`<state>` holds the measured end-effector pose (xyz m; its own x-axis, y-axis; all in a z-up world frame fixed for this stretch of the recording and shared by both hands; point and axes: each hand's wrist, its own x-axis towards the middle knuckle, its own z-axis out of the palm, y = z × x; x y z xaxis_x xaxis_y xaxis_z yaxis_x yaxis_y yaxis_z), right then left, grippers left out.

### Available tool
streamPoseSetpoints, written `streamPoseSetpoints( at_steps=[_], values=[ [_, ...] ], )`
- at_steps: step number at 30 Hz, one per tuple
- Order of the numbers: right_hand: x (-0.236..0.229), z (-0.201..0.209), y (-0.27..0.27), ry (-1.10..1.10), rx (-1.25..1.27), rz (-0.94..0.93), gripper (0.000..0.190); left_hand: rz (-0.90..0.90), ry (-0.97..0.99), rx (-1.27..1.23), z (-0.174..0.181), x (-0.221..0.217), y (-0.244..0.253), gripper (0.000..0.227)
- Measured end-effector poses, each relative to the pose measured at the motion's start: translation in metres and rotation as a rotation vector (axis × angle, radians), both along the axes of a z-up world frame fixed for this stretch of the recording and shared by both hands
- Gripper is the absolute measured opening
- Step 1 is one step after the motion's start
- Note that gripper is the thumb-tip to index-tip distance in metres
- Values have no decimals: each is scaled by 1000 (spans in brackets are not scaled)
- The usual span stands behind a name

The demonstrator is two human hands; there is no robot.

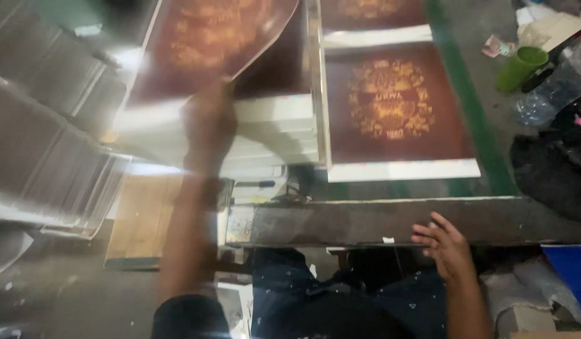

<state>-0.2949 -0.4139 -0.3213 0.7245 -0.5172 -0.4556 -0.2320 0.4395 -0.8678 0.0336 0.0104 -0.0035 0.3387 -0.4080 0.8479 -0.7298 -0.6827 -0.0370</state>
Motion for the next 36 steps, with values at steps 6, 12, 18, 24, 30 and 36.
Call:
streamPoseSetpoints(
  at_steps=[6,12,18,24,30,36],
  values=[
    [53,122,89,-147,-136,210,57,-353,-100,-6,-22,-106,-67,29],
    [70,116,99,-927,194,307,25,-443,56,206,-34,-192,-103,41],
    [28,181,84,-651,-81,-114,43,-534,147,109,22,-199,-55,37],
    [-61,41,-27,-541,-131,-257,29,-4,170,231,-5,-55,0,43],
    [-116,9,-34,-256,-152,-457,29,35,152,417,-23,25,36,85],
    [-143,-28,-50,-218,-227,-390,31,105,482,619,45,20,26,68]
  ],
)
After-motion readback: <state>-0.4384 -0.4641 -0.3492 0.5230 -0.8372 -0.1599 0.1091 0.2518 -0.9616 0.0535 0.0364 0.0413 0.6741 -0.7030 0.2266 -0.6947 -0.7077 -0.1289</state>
